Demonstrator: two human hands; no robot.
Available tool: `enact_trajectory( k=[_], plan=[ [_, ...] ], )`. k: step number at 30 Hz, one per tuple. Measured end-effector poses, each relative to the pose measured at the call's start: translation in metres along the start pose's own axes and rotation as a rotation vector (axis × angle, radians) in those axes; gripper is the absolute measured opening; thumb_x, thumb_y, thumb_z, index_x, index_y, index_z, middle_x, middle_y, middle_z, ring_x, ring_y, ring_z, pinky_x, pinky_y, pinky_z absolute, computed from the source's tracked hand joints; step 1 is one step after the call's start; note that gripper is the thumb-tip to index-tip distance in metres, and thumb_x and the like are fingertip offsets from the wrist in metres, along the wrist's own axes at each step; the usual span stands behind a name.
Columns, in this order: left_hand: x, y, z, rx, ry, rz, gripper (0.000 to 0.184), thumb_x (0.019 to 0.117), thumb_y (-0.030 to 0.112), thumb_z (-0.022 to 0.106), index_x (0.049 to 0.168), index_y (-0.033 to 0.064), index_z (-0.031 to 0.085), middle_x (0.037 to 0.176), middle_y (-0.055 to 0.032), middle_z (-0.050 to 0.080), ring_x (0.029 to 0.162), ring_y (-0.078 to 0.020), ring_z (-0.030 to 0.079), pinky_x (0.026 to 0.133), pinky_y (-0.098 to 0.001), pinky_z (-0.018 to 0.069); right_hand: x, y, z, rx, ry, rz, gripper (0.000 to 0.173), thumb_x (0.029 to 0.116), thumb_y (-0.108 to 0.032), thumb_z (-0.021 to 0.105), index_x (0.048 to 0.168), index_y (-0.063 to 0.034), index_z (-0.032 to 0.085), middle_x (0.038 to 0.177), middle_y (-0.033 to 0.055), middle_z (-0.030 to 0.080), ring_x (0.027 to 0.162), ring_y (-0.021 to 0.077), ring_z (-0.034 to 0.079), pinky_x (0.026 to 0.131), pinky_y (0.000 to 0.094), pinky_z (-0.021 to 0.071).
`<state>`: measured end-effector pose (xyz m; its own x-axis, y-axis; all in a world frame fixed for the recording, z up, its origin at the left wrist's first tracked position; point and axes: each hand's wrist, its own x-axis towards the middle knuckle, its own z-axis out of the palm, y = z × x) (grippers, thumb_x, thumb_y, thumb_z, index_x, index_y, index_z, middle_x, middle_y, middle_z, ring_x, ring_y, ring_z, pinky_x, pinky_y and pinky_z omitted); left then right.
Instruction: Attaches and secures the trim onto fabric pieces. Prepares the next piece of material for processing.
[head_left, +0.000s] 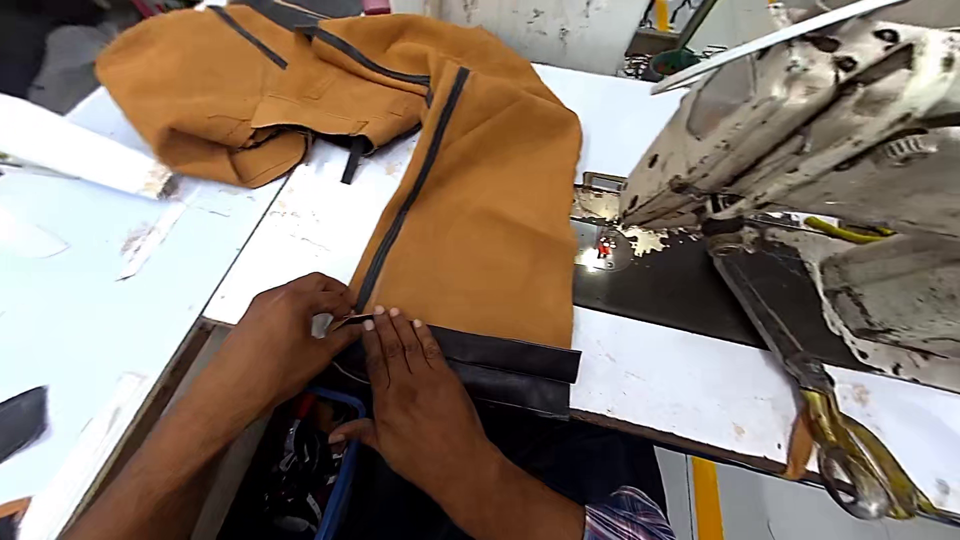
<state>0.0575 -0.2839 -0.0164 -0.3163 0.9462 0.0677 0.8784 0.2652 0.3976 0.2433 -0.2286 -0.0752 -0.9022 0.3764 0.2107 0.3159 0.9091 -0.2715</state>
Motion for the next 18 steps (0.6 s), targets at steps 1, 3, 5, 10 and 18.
enact_trajectory(
  k=[1, 3, 5, 10, 18],
  plan=[
    [0.000, -0.001, 0.000, 0.007, 0.000, -0.002, 0.011, 0.0791, 0.021, 0.084, 0.083, 0.0158, 0.075, 0.109, -0.0008, 0.071, 0.102, -0.0186, 0.069, 0.083, -0.0487, 0.0568, -0.004, 0.003, -0.002, -0.037, -0.008, 0.010, 0.101, 0.0940, -0.078, 0.036, 0.154, 0.0030, 0.042, 0.163, 0.0168, 0.039, 0.153, 0.0294, 0.033, 0.126, 0.0454, 0.0243],
    [0.000, -0.003, 0.000, 0.016, -0.011, -0.009, 0.013, 0.0795, 0.025, 0.084, 0.082, 0.0168, 0.075, 0.109, 0.0000, 0.071, 0.101, -0.0182, 0.068, 0.083, -0.0493, 0.0561, -0.023, 0.014, -0.006, -0.080, 0.039, 0.051, 0.099, 0.0945, -0.078, 0.034, 0.151, 0.0024, 0.047, 0.160, 0.0158, 0.044, 0.151, 0.0283, 0.038, 0.125, 0.0453, 0.0277],
    [0.001, -0.003, -0.001, 0.034, -0.021, -0.014, 0.014, 0.0796, 0.027, 0.084, 0.083, 0.0171, 0.075, 0.108, 0.0009, 0.071, 0.100, -0.0174, 0.068, 0.082, -0.0490, 0.0562, -0.050, 0.031, -0.016, -0.114, 0.091, 0.128, 0.100, 0.0932, -0.080, 0.034, 0.149, 0.0008, 0.051, 0.158, 0.0142, 0.047, 0.149, 0.0274, 0.041, 0.124, 0.0464, 0.0308],
    [-0.014, 0.034, 0.003, 0.149, 0.060, 0.040, 0.031, 0.0918, 0.017, 0.072, 0.120, 0.0041, 0.067, 0.128, -0.0177, 0.064, 0.114, -0.0414, 0.063, 0.092, -0.0647, 0.0500, -0.123, 0.096, -0.075, -0.129, 0.202, 0.276, 0.090, 0.0994, -0.073, 0.034, 0.150, -0.0007, 0.049, 0.155, 0.0192, 0.050, 0.147, 0.0341, 0.044, 0.120, 0.0599, 0.0322],
    [-0.041, 0.093, 0.097, 0.058, 0.031, 0.551, 0.051, 0.1098, 0.034, 0.040, 0.155, 0.0111, 0.046, 0.165, -0.0035, 0.037, 0.155, -0.0206, 0.028, 0.127, -0.0538, 0.0227, -0.140, 0.123, -0.084, 0.393, 0.347, 0.634, 0.039, 0.0987, -0.044, 0.062, 0.128, -0.0175, 0.068, 0.106, -0.0089, 0.074, 0.093, 0.0060, 0.070, 0.074, 0.0274, 0.0604]
  ],
)
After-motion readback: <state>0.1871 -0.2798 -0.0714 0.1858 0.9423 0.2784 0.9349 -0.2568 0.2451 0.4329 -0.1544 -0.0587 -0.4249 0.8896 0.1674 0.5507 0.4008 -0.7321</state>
